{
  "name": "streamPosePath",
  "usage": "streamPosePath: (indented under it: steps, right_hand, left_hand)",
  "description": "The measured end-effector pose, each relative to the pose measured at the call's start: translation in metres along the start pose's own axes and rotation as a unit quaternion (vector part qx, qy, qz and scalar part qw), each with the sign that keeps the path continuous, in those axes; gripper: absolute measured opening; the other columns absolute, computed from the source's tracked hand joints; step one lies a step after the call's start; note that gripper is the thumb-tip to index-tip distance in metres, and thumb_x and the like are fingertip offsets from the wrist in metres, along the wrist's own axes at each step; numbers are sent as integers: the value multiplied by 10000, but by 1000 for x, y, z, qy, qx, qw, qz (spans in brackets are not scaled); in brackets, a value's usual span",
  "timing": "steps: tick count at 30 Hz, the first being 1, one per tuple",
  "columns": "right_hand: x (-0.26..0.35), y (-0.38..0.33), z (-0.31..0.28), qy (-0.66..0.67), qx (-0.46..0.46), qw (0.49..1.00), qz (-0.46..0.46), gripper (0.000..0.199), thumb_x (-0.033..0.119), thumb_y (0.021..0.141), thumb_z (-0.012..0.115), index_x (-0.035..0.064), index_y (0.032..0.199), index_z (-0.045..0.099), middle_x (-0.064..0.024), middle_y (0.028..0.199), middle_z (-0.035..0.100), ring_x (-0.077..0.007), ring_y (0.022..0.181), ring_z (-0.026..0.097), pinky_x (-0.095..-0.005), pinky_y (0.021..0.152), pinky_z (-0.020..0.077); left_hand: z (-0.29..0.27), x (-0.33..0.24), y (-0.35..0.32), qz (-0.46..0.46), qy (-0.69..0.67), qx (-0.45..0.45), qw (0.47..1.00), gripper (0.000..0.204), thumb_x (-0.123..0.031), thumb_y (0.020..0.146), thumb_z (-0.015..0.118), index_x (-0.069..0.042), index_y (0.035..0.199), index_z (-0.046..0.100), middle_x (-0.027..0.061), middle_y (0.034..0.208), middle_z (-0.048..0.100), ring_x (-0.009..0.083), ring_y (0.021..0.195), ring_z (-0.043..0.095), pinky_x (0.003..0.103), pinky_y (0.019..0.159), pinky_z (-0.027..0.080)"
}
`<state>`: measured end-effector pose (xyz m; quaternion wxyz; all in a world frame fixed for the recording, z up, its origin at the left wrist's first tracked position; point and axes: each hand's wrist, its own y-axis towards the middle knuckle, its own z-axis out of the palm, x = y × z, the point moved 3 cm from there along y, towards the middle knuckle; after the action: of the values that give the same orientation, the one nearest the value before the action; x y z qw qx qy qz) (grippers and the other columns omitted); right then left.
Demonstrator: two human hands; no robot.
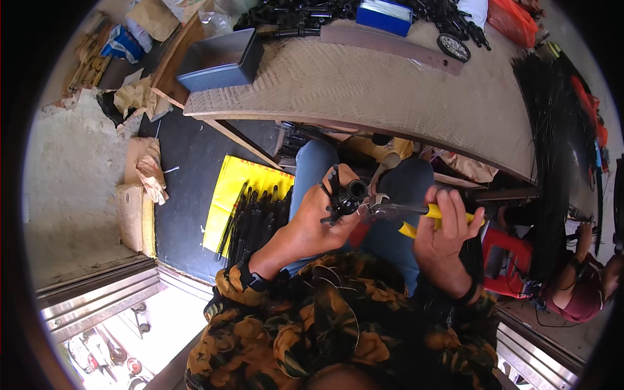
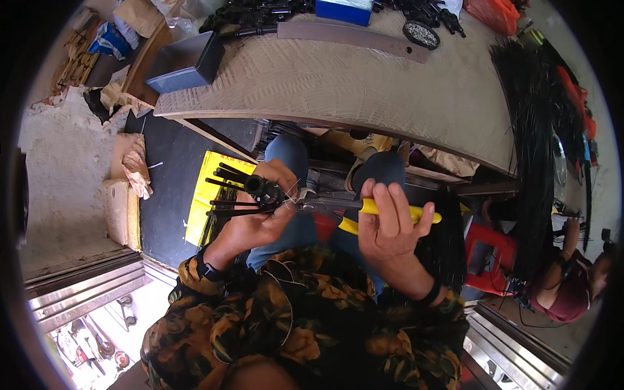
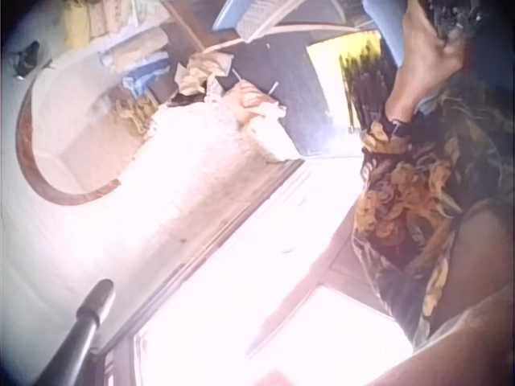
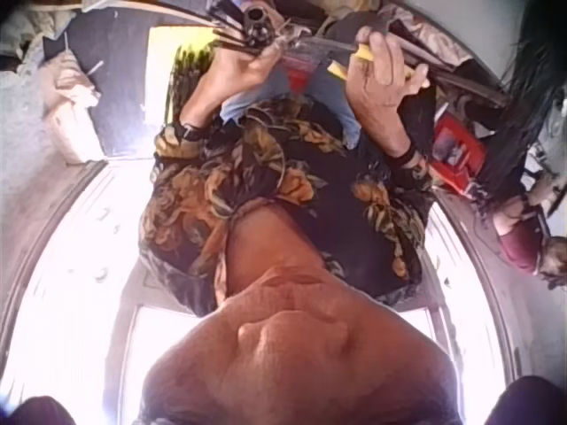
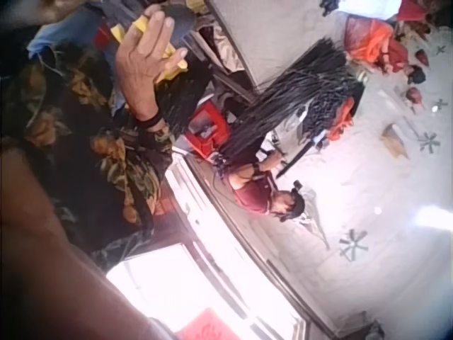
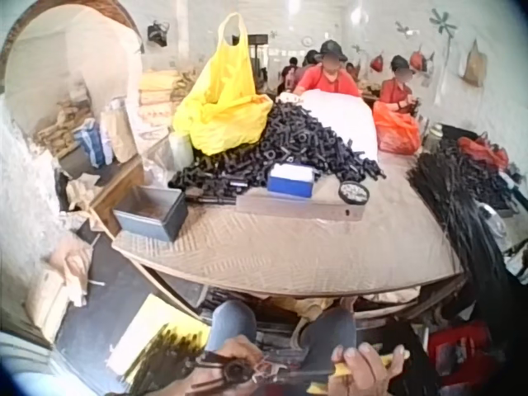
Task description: Assemble umbrella frame components by inserting ribs into a central hub and securing them with pliers.
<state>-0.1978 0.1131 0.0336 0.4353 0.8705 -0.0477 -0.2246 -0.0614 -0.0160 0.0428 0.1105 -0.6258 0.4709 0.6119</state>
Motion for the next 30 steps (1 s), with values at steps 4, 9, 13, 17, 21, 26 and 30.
streamPosePath:
  steps: [4, 9, 13, 17, 21, 26, 30]
  right_hand:
    - [6, -5, 2, 29, 59, 998, 21, 220, 85, 701, 687, 100, 798, 490, -18, 1039, 501, -173, 958, 549, -507, 996, 238]
    - [-15, 2, 8, -1, -27, 999, 16, 197, 135, 683, 706, 164, 817, 565, 26, 1060, 477, -150, 1053, 495, -530, 1020, 181]
    - [-20, 10, 13, -45, -79, 995, -46, 180, 201, 688, 699, 179, 730, 525, 56, 1136, 452, -153, 1142, 445, -569, 1011, 161]
    - [-22, 14, 19, -51, -108, 991, -64, 196, 226, 690, 697, 180, 724, 509, 60, 1130, 451, -142, 1142, 442, -568, 1011, 163]
    - [-19, 19, 21, -61, -130, 987, -77, 223, 245, 689, 700, 178, 767, 502, 59, 1113, 448, -130, 1132, 448, -560, 1014, 168]
    - [-13, 16, 25, -46, -125, 988, -74, 257, 240, 679, 714, 168, 769, 484, 49, 1085, 447, -111, 1029, 491, -520, 1006, 200]
    - [-15, 18, 18, 36, -69, 994, -81, 265, 187, 675, 733, 119, 801, 510, 38, 1064, 462, -139, 902, 504, -400, 873, 350]
  left_hand:
    - [-5, -4, 4, -4, 52, 27, 998, 180, 8, 762, 575, -45, 847, 425, 76, 802, 474, 141, 685, 459, 266, 632, 388]
    - [-2, 0, 1, -10, 19, 28, 999, 176, 11, 765, 568, -43, 839, 418, 77, 806, 474, 128, 692, 448, 258, 626, 386]
    - [-3, -1, 2, -16, 11, 26, 999, 190, 15, 745, 558, -44, 851, 413, 80, 806, 473, 140, 706, 441, 269, 654, 373]
    - [-1, 0, 5, -12, 10, 43, 999, 215, 21, 724, 562, -48, 859, 410, 87, 805, 473, 147, 705, 441, 278, 657, 366]
    - [-5, -1, 5, -6, 30, 39, 999, 223, 26, 720, 563, -51, 861, 408, 94, 805, 471, 164, 715, 450, 284, 649, 365]
    - [-7, 4, 1, -32, -19, 14, 999, 208, 23, 701, 582, -33, 875, 484, 99, 773, 439, 283, 709, 446, 339, 636, 387]
    - [-9, 5, -2, -65, -48, 1, 997, 246, 19, 702, 589, -35, 918, 484, 101, 798, 458, 276, 742, 475, 334, 659, 399]
